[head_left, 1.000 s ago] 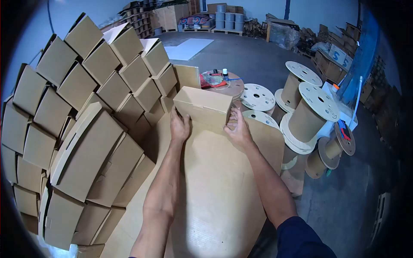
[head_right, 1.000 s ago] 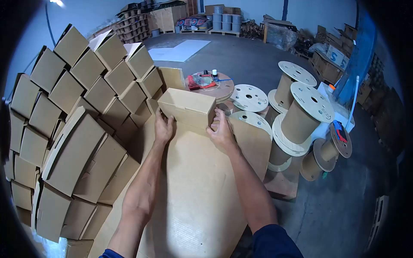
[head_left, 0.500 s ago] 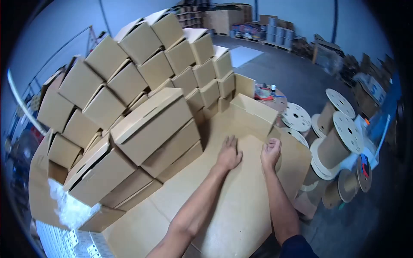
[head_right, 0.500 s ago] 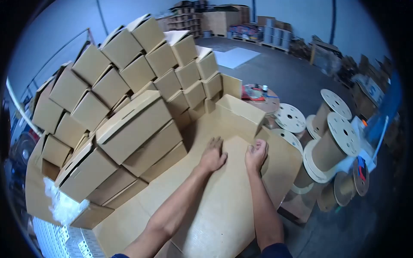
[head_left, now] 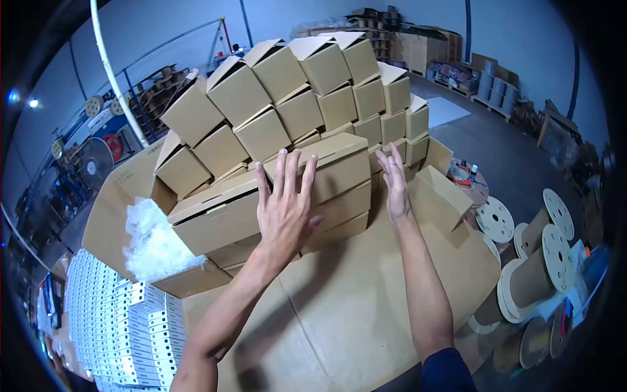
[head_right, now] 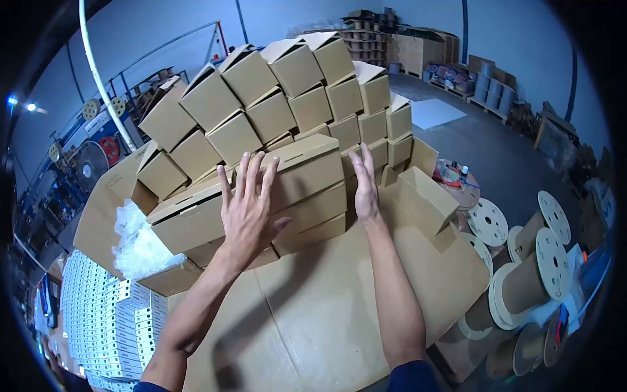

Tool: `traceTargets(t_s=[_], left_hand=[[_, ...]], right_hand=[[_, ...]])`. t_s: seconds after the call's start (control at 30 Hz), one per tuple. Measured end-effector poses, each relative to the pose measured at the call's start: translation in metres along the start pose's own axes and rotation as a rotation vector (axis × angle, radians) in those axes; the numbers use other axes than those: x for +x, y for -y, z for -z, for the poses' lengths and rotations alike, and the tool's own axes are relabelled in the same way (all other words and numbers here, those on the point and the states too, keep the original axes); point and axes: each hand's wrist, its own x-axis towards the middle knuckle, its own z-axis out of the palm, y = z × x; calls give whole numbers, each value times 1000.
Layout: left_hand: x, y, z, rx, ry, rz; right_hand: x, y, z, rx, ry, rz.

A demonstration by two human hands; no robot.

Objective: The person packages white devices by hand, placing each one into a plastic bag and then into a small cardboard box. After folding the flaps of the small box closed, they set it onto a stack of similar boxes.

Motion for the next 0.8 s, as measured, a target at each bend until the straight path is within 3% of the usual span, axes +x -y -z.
traceTargets(t_s=[0.1, 0.17, 0.23, 0.37, 0.5, 0.57, 0.63, 0.7, 0.8], left_hand=[[1, 16, -3, 104, 66, 22], [1, 23, -25, 250, -13, -4], [3, 27, -27, 179, -120, -42], [7, 27, -21, -14, -115, -82], [8, 21, 9, -191, -203, -205], [-5, 15, 33, -215, -261, -237], [-33, 16, 36, -505, -340, -291], [-77, 16, 47, -709, -217, -255], [-161, 11, 46, -774, -141, -219]], right_hand=[[7, 1, -14, 105, 43, -40], [10, 1, -17, 85, 55, -72], [15, 0, -19, 116, 33, -76], [15, 4, -5, 59, 28, -15], [-7, 52, 11, 140, -16, -67], [-29, 72, 23, 160, 76, 50], [-59, 87, 22, 81, 137, 86], [-92, 88, 23, 24, 233, 91], [-150, 70, 32, -26, 447, -181]])
